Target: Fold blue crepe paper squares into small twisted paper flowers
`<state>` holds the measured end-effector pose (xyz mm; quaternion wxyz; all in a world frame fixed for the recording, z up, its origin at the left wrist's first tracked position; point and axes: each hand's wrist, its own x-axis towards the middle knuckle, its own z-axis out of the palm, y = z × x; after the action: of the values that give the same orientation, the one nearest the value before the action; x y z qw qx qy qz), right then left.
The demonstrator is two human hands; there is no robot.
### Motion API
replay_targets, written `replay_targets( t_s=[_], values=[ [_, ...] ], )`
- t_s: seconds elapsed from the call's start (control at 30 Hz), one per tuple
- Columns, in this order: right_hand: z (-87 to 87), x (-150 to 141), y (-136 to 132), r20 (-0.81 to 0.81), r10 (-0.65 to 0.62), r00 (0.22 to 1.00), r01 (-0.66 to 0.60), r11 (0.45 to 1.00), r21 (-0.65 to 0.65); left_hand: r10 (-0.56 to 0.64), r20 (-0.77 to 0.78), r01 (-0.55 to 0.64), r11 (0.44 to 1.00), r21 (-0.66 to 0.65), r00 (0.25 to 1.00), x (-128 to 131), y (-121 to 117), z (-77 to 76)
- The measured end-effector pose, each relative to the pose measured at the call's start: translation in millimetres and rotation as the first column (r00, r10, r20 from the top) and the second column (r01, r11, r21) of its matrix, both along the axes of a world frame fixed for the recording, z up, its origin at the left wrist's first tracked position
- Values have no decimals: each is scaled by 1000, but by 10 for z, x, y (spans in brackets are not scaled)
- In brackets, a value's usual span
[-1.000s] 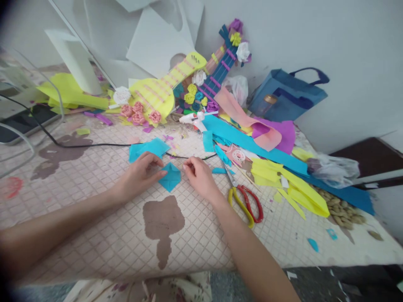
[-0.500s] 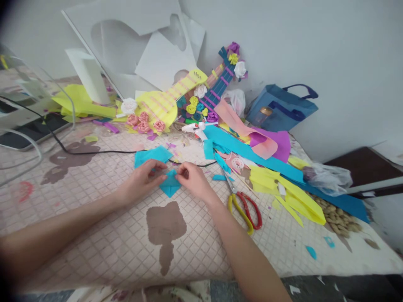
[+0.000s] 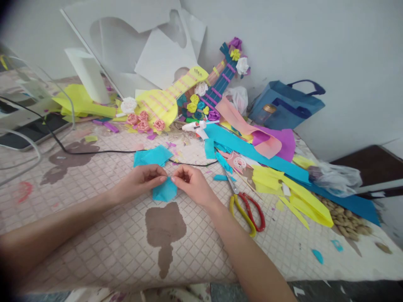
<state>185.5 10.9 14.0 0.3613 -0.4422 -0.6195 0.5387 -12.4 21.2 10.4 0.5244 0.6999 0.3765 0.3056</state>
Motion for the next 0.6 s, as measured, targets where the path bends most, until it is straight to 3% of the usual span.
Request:
replay_targets(
  t_s=[0.1,0.2,0.37,0.6],
  values=[
    [-22,9,5,-87,-154,984,149,987,-64,-54,33,57,995,-83,998,-39,28,-5],
    [-60,48,18,-98,-198,975,188,977,-104,-75,-1,74,983,-166,997,-98,68,-11],
    [-111,111,4,51,-100,994,104,991,-87,-34,-46,18,950,-312,998,-188,124,16],
    [-51,135,-55,179,-5,984,21,996,-85,-75,-108,40,954,-296,991,-231,116,59]
  ],
)
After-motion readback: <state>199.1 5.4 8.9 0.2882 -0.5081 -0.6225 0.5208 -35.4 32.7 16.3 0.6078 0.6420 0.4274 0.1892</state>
